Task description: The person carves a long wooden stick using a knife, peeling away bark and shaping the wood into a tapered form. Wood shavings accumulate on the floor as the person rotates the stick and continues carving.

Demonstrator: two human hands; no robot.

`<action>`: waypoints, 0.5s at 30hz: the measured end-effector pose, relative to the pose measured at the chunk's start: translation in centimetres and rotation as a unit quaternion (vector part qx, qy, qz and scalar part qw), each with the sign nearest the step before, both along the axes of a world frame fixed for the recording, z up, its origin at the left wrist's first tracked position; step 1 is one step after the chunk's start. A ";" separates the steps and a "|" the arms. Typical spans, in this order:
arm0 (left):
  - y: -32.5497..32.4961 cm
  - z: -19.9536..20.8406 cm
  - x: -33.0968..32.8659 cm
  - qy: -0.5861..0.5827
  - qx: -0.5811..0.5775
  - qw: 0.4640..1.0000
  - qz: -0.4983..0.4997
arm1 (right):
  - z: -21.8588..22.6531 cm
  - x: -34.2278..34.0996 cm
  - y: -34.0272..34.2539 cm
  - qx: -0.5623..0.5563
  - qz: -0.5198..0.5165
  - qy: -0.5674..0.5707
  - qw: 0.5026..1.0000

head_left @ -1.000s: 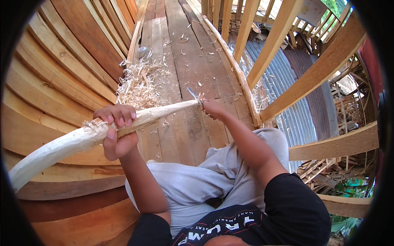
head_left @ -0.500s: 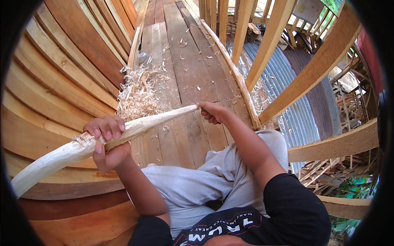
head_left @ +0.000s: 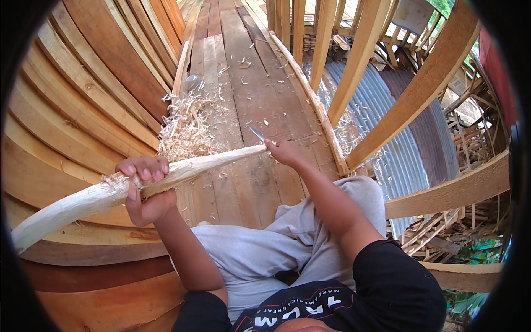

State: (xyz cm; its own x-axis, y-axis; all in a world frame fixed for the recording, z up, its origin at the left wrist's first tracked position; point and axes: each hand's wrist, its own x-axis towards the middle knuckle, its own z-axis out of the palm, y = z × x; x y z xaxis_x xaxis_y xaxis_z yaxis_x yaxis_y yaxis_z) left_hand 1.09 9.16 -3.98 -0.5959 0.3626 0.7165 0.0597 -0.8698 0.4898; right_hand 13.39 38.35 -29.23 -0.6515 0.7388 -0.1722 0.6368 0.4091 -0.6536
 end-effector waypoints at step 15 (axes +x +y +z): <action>4.8 -3.9 0.7 -0.125 -0.082 0.959 0.242 | 2.7 -0.4 -2.6 -0.532 -0.095 -0.067 0.839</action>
State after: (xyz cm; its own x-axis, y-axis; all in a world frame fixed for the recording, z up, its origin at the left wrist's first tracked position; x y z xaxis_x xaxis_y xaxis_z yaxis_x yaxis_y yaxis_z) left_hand 1.79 13.98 -7.88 -0.8688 0.0961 0.4857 0.2993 -0.6795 0.6698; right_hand 12.98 35.76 -26.51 -0.4619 0.2084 -0.8621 0.7213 -0.4774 -0.5018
